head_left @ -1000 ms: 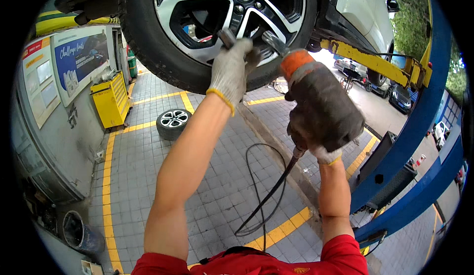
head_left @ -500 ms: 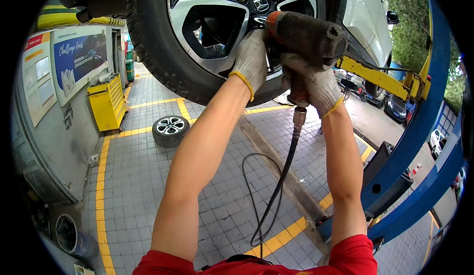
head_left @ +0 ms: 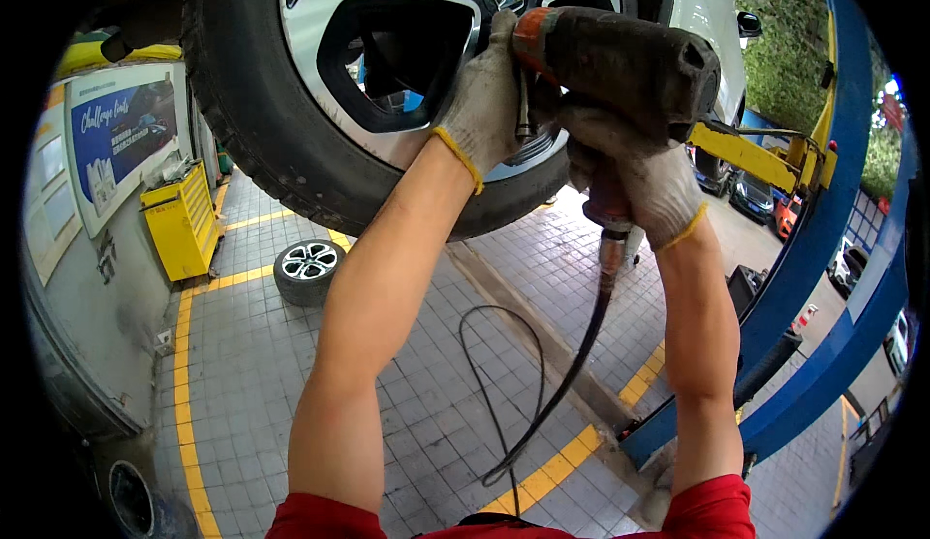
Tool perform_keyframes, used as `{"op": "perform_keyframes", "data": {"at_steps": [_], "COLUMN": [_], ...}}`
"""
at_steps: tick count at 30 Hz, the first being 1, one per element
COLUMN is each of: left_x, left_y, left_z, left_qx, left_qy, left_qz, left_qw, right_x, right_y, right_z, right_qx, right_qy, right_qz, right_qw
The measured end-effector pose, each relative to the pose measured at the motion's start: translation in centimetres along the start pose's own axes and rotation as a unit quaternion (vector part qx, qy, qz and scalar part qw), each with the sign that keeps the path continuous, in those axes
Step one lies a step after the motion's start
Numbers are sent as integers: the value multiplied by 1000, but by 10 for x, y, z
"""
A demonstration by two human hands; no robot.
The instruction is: The person walks into an auto repair shop and approaches a car raised on a hydraulic lift. They put on gloves and use a pneumatic impact wrench to remove the lug nuts from a tire. After removing the nuts, the person takes the tire off the wheel hub and places it on the floor.
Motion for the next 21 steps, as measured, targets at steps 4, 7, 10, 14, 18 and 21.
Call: {"op": "perform_keyframes", "data": {"at_steps": [4, 7, 10, 14, 18, 21], "left_x": [2, 3, -7, -17, -4, -2], "left_y": [-2, -6, -9, -26, -59, -79], "left_z": [-3, -1, 3, -11, -9, 14], "left_qx": [7, 28, 48, 17, 22, 2], "left_qy": [5, 15, 13, 21, 44, 22], "left_qz": [-34, -61, -69, -61, -81, -34], "left_qw": [999, 998, 996, 998, 995, 999], "right_x": [5, 8, 17, 29, 37, 47], "right_y": [-2, -2, -5, -3, 29, 54], "right_z": [-5, -6, -2, -11, -29, -17], "right_qx": [4, 15, 26, 43, -5, -27], "right_qy": [-30, -11, -2, -27, 14, 33], "right_qz": [-5, 4, -4, -9, 18, 52], "right_qw": [1000, 1000, 1000, 999, 1000, 998]}}
Point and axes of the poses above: each hand's wrist, its own z-axis towards the middle knuckle, its own y-axis out of the back of the hand, x = y × z, the point moved 10 cm from there along z, towards the middle knuckle, and after that the axes turned 9 degrees about -y, right-handed, at the moved point
